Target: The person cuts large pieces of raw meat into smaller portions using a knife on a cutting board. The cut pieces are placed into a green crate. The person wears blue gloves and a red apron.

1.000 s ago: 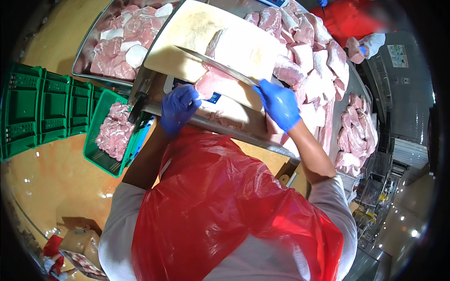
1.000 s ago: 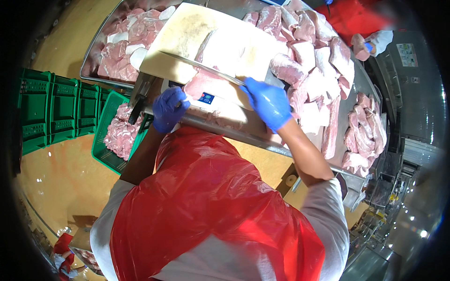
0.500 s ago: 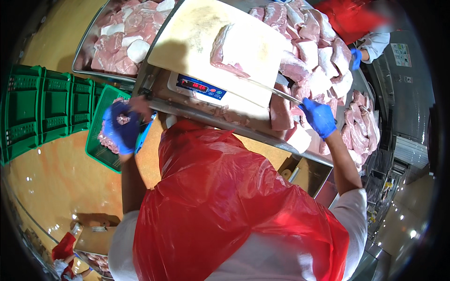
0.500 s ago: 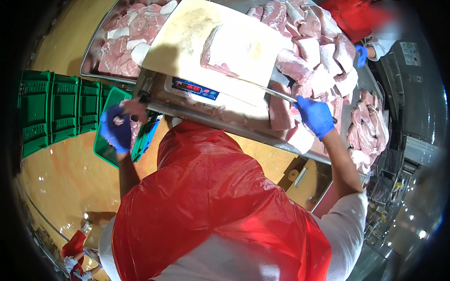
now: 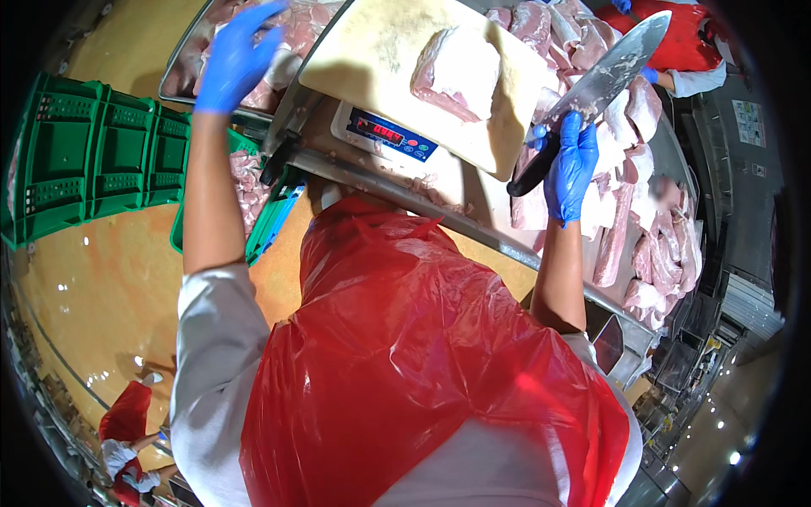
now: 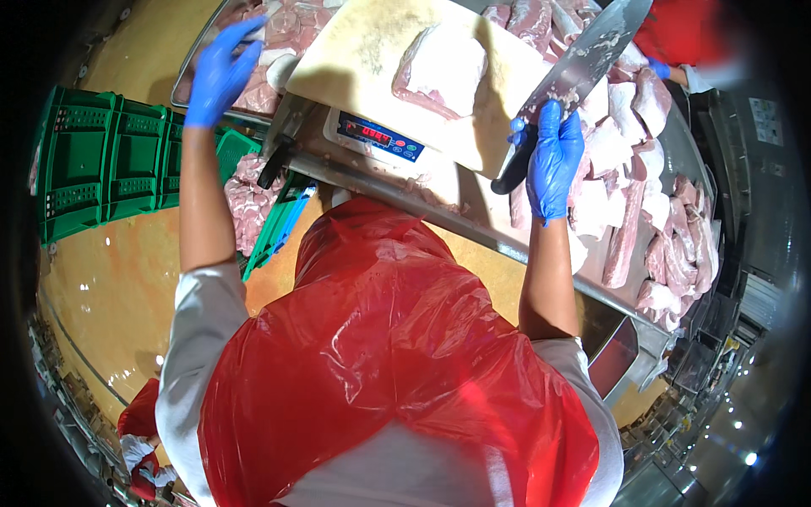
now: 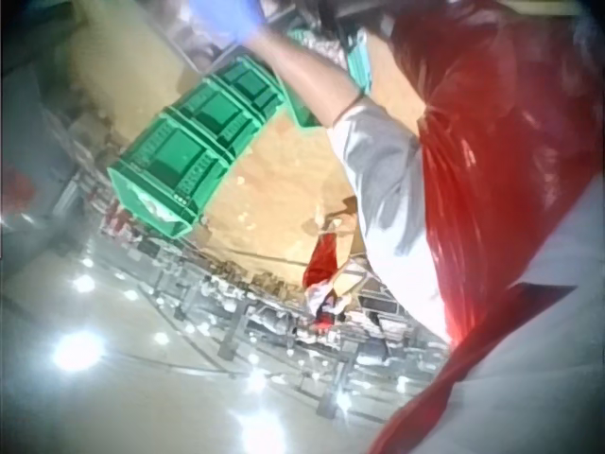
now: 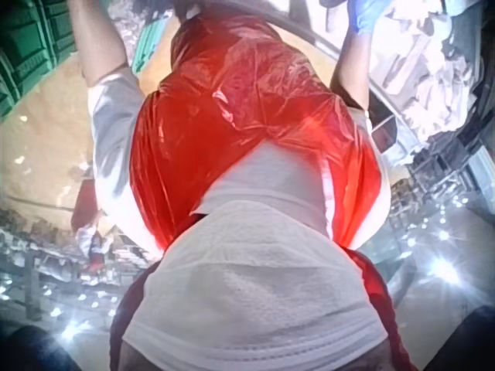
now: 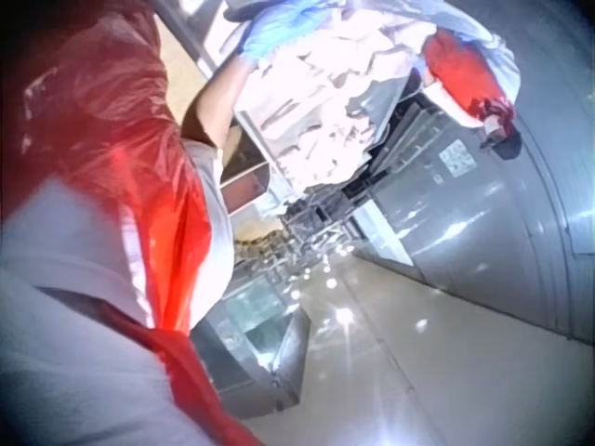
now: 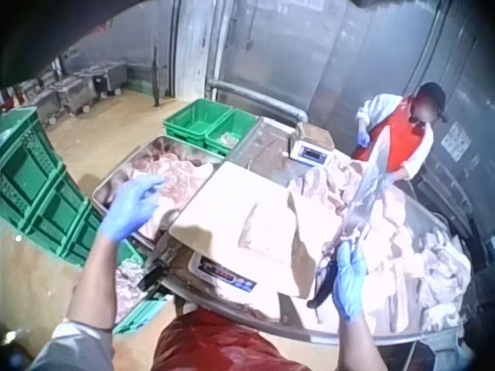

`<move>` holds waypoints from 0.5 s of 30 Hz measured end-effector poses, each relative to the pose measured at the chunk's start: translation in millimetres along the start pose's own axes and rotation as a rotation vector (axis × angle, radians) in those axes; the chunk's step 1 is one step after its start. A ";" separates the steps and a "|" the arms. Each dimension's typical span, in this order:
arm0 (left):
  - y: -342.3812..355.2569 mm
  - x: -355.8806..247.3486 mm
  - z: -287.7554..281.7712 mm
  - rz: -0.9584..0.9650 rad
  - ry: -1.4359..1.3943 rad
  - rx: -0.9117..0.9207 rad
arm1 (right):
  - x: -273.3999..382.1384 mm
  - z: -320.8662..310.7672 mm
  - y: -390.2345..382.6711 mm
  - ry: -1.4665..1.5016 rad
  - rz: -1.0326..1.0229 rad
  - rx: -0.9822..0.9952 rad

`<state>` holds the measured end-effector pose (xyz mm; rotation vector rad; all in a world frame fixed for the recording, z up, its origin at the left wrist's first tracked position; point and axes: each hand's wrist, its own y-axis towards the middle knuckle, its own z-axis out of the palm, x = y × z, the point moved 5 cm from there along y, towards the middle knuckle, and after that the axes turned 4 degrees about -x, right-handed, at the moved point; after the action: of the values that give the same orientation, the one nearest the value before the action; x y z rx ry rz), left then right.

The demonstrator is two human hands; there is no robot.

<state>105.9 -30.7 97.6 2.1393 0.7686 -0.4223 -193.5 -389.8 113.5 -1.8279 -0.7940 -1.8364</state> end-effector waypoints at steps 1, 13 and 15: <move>25.8 -13.2 21.9 -0.123 -0.134 0.082 | 9.2 5.9 2.2 0.036 -0.029 0.000; 96.8 -89.4 241.1 -0.039 -0.463 0.423 | -51.4 46.9 -71.5 0.327 0.325 0.007; 97.9 -85.9 256.5 0.002 -0.461 0.521 | -55.6 55.3 -71.4 0.360 0.337 0.055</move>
<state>94.7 -312.5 41.0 2.3677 0.4169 -1.1707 -197.0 -305.3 49.5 -1.4324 -0.3751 -1.8209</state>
